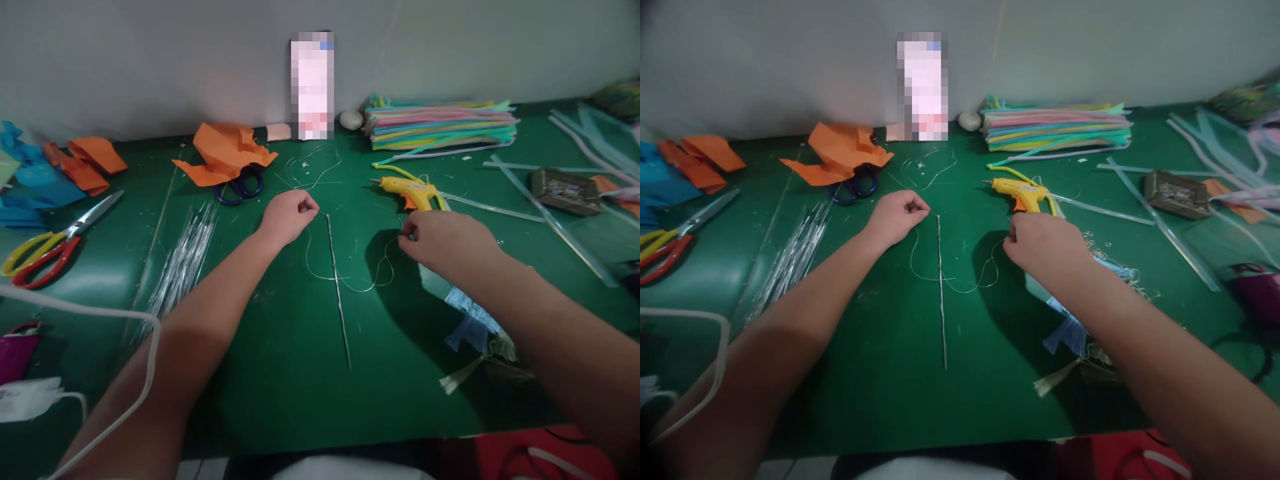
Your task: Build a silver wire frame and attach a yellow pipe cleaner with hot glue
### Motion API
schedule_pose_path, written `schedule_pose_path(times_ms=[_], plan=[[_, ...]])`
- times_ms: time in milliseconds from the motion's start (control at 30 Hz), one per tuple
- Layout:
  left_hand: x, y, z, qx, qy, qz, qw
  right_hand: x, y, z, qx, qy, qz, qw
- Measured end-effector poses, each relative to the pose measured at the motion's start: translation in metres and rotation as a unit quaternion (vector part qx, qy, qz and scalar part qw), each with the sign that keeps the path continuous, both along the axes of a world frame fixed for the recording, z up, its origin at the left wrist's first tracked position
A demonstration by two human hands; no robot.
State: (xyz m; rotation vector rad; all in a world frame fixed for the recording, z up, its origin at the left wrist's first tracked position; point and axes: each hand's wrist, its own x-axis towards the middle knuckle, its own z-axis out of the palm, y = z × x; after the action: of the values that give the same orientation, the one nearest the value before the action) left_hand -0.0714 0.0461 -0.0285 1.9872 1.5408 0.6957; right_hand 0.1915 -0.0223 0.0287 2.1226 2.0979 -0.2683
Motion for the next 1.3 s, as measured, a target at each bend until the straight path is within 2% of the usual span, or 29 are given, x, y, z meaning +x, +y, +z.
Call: schedule_pose_path(times_ms=[233,333,400,467,567,633,767,1000,1133,1200,1300], plan=[[0.000,-0.001,0.001,0.000,-0.006,-0.004,1.000,0.003,0.009,-0.006,-0.013,0.047,-0.010,0.999],[0.000,-0.001,0.001,-0.003,-0.006,0.001,1.000,0.008,0.010,-0.003,0.000,0.081,-0.021,0.996],[0.000,-0.001,0.001,-0.004,-0.008,-0.003,1.000,0.011,0.011,0.001,-0.013,0.139,-0.032,0.990],[0.000,-0.002,0.002,-0.002,-0.010,-0.007,1.000,0.011,0.013,0.006,-0.048,0.244,-0.042,0.968],[0.000,-0.002,0.003,-0.001,-0.010,-0.005,1.000,0.005,0.021,0.011,-0.087,0.391,-0.044,0.915],[0.001,-0.002,0.002,-0.002,-0.008,-0.001,1.000,-0.002,0.027,0.012,-0.090,0.430,-0.044,0.897],[0.000,-0.001,0.001,-0.002,-0.005,-0.008,1.000,-0.014,0.041,0.011,-0.079,0.458,-0.046,0.884],[-0.001,0.000,0.000,0.028,0.010,-0.023,0.999,-0.042,0.056,-0.007,-0.056,0.405,0.001,0.913],[0.000,0.001,-0.001,0.045,0.024,-0.026,0.998,-0.058,0.058,-0.022,0.034,0.280,0.045,0.958],[0.000,0.001,-0.002,0.051,0.019,-0.027,0.998,-0.063,0.058,-0.027,0.060,0.235,0.054,0.969],[-0.001,0.002,-0.005,0.060,0.007,-0.026,0.998,-0.067,0.057,-0.033,0.068,0.222,0.045,0.972]])
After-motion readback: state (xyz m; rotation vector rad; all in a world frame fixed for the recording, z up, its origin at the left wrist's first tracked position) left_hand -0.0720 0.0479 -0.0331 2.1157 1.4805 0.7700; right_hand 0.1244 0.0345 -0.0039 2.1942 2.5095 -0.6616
